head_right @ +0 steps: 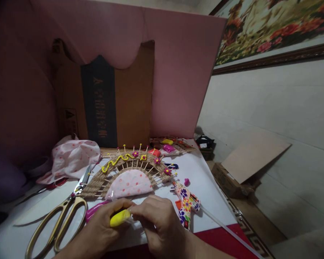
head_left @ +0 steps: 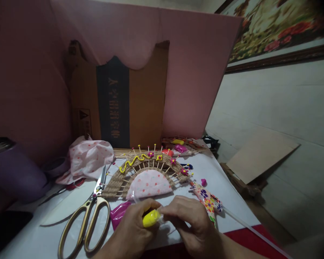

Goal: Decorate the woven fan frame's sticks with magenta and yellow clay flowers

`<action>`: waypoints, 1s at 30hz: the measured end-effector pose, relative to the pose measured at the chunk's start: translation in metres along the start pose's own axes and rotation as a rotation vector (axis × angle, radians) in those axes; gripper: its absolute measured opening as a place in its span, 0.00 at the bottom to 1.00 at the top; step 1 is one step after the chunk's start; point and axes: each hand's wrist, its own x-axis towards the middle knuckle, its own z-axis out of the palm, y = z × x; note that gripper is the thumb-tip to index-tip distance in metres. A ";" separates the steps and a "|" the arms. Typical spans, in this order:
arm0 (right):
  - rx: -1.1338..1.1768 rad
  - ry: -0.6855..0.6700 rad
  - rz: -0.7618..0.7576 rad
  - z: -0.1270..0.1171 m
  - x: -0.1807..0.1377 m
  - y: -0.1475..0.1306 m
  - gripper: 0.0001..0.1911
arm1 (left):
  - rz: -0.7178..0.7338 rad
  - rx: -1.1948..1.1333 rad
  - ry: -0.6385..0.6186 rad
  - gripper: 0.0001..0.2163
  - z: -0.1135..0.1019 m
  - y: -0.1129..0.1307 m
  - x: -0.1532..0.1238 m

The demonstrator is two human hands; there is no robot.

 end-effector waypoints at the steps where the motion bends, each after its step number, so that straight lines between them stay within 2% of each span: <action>1: 0.000 -0.013 0.001 0.000 -0.001 0.001 0.10 | -0.013 0.015 -0.005 0.12 0.001 -0.001 0.000; 4: -0.021 -0.058 0.053 0.001 -0.001 0.000 0.08 | -0.038 0.062 -0.018 0.02 0.005 -0.004 0.000; 7: -0.057 -0.088 0.085 0.001 -0.001 -0.002 0.06 | -0.034 0.095 -0.034 0.06 0.009 -0.008 0.001; 10: -0.105 -0.101 0.045 0.001 -0.001 -0.002 0.06 | -0.040 0.115 -0.017 0.08 0.012 -0.013 0.002; 16: -0.152 -0.115 -0.016 0.003 -0.001 -0.002 0.09 | -0.049 0.006 -0.045 0.11 0.014 -0.019 0.002; 21: -0.112 -0.129 -0.007 0.010 -0.005 0.001 0.08 | -0.010 -0.024 -0.112 0.10 0.014 -0.022 0.001; 26: -0.054 -0.095 -0.058 0.009 -0.005 0.005 0.07 | -0.068 -0.047 -0.127 0.10 0.012 -0.016 0.002; 30: 0.070 -0.148 0.000 0.000 0.001 0.004 0.09 | -0.122 -0.065 -0.112 0.11 0.011 -0.012 0.004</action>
